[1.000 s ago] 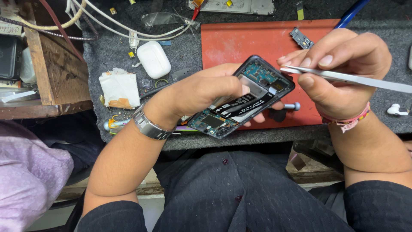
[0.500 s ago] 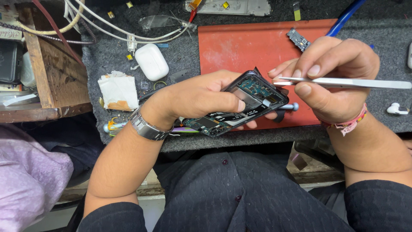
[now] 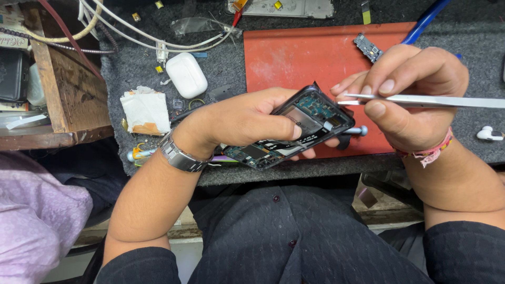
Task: The person disassembles a smartphone on a workbench, using tweezers and a screwdriver to remove a small component and unscrew internal parts. They then apply a liquid from a yellow bottle to the interior and continue manipulating components with tweezers.
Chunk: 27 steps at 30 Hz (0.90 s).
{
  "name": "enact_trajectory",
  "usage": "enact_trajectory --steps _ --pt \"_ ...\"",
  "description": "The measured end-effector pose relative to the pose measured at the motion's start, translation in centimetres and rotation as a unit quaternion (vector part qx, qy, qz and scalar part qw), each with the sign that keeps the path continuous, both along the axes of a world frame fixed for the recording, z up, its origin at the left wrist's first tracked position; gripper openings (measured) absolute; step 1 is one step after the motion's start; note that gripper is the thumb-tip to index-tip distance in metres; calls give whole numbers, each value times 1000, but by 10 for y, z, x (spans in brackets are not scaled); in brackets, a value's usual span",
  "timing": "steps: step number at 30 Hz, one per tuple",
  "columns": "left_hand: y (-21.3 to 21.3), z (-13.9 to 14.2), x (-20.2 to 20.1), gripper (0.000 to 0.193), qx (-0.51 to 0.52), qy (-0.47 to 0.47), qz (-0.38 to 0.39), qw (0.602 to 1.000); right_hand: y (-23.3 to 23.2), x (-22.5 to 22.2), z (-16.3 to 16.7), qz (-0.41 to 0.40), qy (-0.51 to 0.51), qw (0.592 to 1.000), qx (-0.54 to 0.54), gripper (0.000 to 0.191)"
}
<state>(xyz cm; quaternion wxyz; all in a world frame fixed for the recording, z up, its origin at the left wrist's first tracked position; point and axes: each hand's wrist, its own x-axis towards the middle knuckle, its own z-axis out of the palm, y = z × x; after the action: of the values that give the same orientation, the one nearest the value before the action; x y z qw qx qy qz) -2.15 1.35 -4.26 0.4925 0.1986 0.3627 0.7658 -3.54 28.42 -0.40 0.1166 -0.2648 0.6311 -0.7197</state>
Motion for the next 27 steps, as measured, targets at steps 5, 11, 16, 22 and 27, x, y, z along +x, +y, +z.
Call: enact_trajectory --steps 5,11,16,22,27 --pt "2 -1 2 47 19 -41 49 998 -3 -1 1 -36 116 990 73 20" --pt "1 3 1 51 19 -46 71 996 -6 -1 1 -52 160 979 116 23" --pt "2 7 1 52 4 -92 79 993 -7 -2 -1 -53 169 977 118 22" --pt "4 7 0 49 3 -104 90 991 -6 0 2 -52 144 980 129 20" --pt "6 -2 -5 39 -62 -69 97 991 -10 -1 -1 -54 105 988 97 22"
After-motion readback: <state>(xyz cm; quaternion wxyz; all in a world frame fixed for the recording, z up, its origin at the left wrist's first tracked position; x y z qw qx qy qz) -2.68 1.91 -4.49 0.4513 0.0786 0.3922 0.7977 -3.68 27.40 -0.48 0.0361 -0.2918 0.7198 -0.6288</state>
